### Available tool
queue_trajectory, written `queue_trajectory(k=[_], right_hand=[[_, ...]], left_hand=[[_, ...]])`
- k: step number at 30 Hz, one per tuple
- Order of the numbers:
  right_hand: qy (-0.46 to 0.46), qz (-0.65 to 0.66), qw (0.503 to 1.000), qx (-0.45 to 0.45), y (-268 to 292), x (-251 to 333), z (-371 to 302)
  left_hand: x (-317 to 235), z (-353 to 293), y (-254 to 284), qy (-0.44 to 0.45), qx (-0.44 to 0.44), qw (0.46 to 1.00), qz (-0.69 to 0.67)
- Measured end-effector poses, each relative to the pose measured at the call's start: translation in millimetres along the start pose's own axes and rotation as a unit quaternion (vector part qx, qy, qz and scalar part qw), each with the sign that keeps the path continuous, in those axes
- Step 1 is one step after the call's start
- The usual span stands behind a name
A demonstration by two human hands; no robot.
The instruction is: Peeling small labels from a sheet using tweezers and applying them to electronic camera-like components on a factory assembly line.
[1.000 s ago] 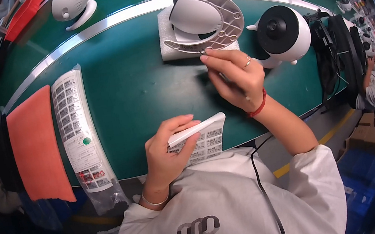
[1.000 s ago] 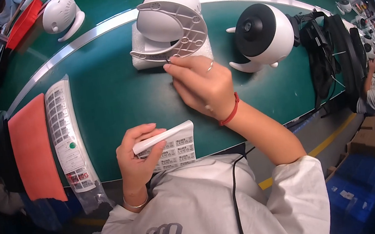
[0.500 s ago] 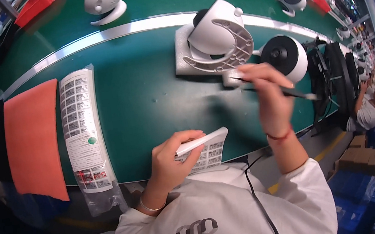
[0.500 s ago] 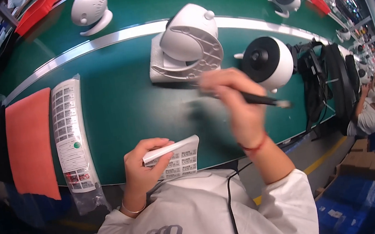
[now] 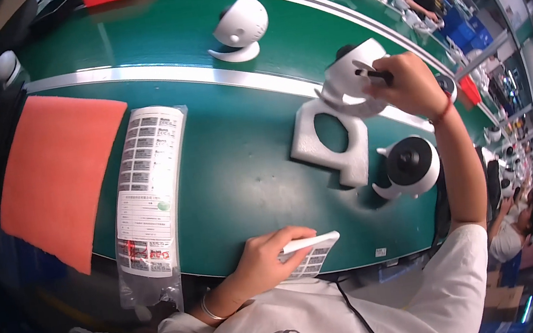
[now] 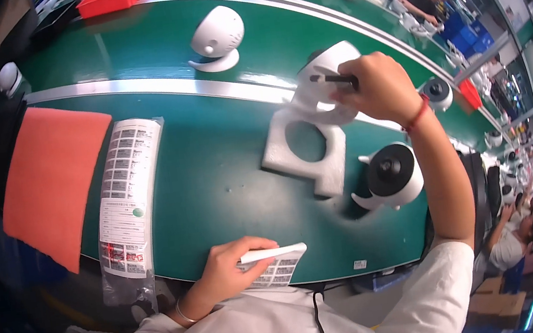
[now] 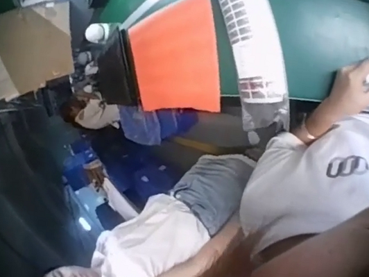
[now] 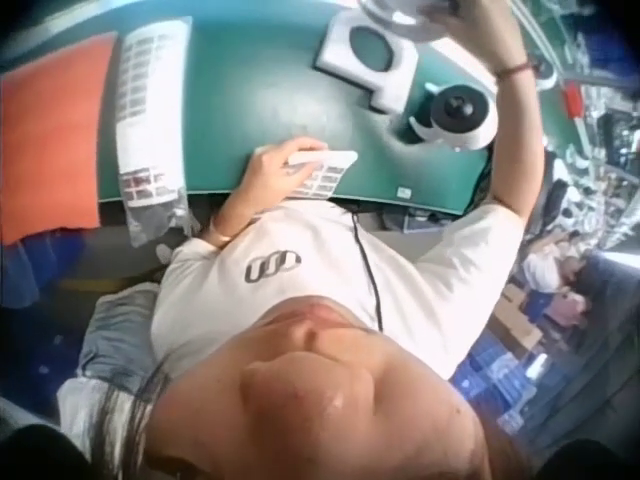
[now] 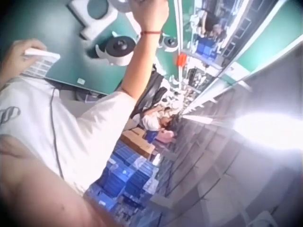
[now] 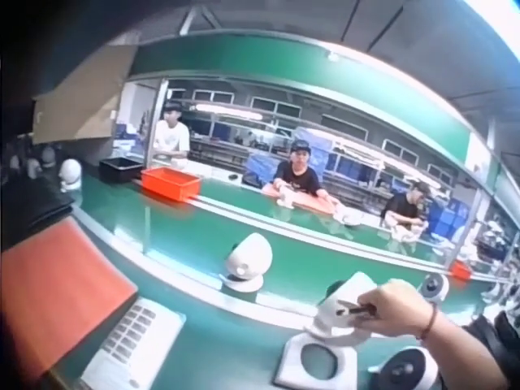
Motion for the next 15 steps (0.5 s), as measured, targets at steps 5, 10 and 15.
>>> queue_trajectory(k=[5, 10, 15], right_hand=[[-0.057, -0.293, 0.954, -0.04, -111, -29, 97], [-0.051, -0.356, 0.93, -0.073, -199, -63, 134], [-0.016, -0.259, 0.962, -0.081, -181, -45, 124]], left_hand=[[0, -2, -1, -0.038, -0.001, 0.999, -0.004], [2, -1, -3, -0.028, 0.009, 0.999, -0.013], [-1, -2, 0, -0.059, -0.009, 0.998, -0.025]])
Point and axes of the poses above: each hand's wrist, its own z-axis towards the middle knuckle, its own y-axis out of the back of the hand, x = y × z, the point moved 5 cm from there along z, towards the middle knuckle, and after that the axes turned 13 degrees about -z, right-handed, at the moved point
